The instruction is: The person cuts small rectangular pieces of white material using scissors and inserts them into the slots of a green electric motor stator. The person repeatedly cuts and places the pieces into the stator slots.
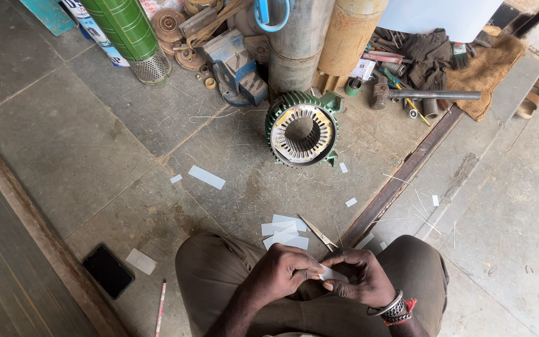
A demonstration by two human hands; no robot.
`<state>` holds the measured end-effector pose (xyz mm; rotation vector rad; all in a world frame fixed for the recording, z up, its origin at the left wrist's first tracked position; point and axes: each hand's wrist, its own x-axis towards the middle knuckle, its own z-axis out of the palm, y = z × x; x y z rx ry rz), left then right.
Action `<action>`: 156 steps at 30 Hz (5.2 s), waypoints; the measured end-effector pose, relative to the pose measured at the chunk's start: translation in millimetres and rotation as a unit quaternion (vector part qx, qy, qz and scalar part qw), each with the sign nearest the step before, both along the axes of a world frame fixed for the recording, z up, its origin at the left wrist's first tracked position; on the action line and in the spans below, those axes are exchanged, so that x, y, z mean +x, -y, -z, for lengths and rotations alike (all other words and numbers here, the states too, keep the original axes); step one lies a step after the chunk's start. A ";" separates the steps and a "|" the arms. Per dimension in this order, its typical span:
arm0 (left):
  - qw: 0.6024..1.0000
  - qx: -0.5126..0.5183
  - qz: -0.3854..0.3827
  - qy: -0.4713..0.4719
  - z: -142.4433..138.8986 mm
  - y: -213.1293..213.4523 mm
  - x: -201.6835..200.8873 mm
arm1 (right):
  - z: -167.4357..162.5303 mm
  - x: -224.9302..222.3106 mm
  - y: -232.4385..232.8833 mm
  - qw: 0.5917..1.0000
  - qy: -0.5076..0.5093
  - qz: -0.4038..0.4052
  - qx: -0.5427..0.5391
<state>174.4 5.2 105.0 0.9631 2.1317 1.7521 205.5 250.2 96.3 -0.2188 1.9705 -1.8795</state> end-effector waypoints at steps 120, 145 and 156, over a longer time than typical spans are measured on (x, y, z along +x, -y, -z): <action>0.928 -0.057 -0.331 0.163 93.2 -12.4 -195.2 | 104.6 -292.3 105.4 0.880 0.130 0.336 0.311; 0.873 -0.058 -0.431 0.219 108.2 -10.6 -216.7 | 79.8 -292.4 94.9 0.915 0.156 0.232 0.290; 0.899 -0.034 -0.355 0.253 110.3 -11.9 -220.4 | 82.1 -294.9 100.3 0.907 0.126 0.210 0.342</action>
